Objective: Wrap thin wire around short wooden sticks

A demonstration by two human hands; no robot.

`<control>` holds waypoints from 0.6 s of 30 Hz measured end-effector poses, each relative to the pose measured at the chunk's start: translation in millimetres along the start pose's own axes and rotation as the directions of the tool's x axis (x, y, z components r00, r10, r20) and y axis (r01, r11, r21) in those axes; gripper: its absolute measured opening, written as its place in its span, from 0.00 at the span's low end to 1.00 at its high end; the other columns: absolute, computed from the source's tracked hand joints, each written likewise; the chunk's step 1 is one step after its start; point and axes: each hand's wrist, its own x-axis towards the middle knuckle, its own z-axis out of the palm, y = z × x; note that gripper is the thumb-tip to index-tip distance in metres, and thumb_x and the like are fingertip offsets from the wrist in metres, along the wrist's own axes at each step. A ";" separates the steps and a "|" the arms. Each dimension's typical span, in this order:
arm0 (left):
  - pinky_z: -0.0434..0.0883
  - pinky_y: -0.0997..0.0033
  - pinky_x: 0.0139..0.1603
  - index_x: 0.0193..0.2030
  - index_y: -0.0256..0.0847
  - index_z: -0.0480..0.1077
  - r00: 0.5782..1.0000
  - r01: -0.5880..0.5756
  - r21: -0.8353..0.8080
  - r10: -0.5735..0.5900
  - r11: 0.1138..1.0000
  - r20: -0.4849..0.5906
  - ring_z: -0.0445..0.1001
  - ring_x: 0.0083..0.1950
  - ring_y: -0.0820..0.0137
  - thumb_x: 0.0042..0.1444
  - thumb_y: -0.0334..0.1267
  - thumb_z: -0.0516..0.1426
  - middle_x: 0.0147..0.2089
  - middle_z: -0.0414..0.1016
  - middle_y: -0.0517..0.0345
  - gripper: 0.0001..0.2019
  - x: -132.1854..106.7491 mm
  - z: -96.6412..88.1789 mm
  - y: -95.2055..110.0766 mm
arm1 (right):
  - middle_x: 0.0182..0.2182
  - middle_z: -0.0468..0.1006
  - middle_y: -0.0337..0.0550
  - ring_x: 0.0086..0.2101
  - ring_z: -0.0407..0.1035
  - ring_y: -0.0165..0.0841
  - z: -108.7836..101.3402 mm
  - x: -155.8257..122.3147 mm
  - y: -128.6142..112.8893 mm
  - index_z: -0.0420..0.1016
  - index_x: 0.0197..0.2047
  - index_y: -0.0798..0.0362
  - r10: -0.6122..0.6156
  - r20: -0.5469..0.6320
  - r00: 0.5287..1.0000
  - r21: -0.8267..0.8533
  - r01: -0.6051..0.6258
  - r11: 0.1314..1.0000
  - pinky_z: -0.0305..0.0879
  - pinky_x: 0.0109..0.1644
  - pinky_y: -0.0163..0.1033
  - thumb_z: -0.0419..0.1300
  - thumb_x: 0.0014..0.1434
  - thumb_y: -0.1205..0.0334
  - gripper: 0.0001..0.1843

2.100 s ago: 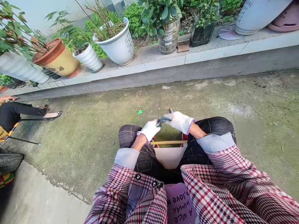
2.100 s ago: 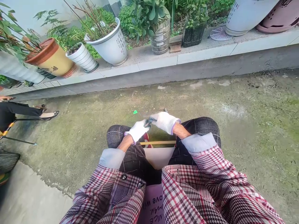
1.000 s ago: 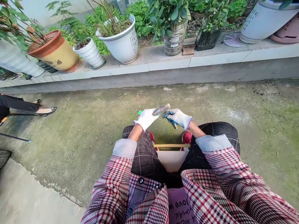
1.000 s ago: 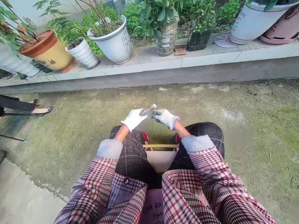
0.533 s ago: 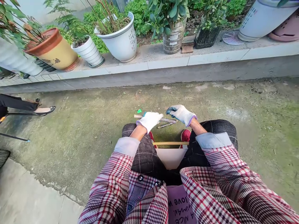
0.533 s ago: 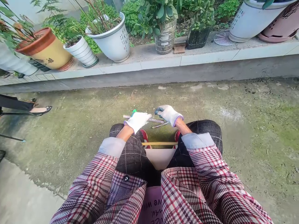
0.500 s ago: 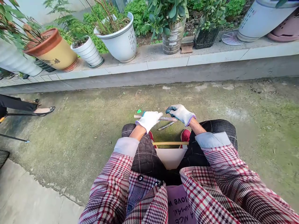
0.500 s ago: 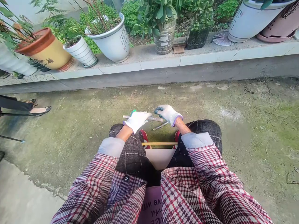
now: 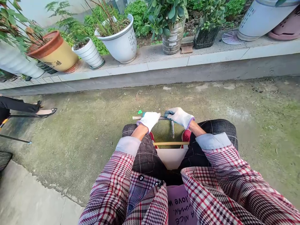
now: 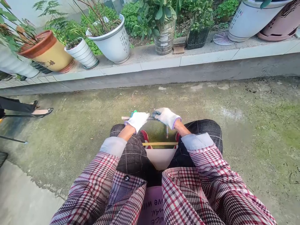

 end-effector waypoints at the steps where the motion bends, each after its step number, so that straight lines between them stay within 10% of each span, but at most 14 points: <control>1: 0.68 0.60 0.45 0.50 0.36 0.77 1.000 -0.029 0.001 0.029 1.000 0.009 0.80 0.45 0.53 0.66 0.31 0.53 0.43 0.80 0.40 0.12 -0.4 0.5 0.6 | 0.24 0.74 0.37 0.27 0.63 0.29 -5.5 1.7 3.5 0.80 0.31 0.54 -0.004 -0.026 1.000 -0.034 0.003 0.999 0.58 0.33 0.35 0.56 0.56 0.62 0.12; 7: 0.69 0.63 0.47 0.56 0.45 0.76 0.994 -0.106 -0.068 0.105 0.992 -0.014 0.80 0.50 0.54 0.64 0.39 0.57 0.49 0.81 0.47 0.15 -4.7 -3.4 -1.7 | 0.27 0.79 0.38 0.26 0.66 0.27 -8.0 11.1 17.3 0.82 0.33 0.55 0.059 -0.010 0.998 0.221 -0.055 0.974 0.61 0.31 0.33 0.60 0.53 0.61 0.11; 12: 0.70 0.66 0.47 0.59 0.49 0.75 0.978 0.115 -0.295 -0.159 0.949 -0.131 0.80 0.50 0.57 0.66 0.49 0.55 0.50 0.83 0.51 0.18 -4.9 -13.5 -6.6 | 0.25 0.79 0.41 0.20 0.65 0.26 14.6 8.7 9.4 0.81 0.36 0.56 0.222 0.027 0.975 0.499 -0.206 0.842 0.56 0.20 0.30 0.63 0.52 0.60 0.10; 18: 0.71 0.62 0.46 0.57 0.41 0.74 0.984 0.180 0.007 -0.180 0.984 0.009 0.81 0.50 0.54 0.68 0.34 0.49 0.48 0.82 0.42 0.18 0.8 -5.8 -6.2 | 0.22 0.77 0.38 0.20 0.65 0.26 29.6 -3.3 -2.6 0.81 0.34 0.55 0.092 0.172 0.981 0.372 -0.151 0.916 0.59 0.23 0.31 0.60 0.52 0.62 0.09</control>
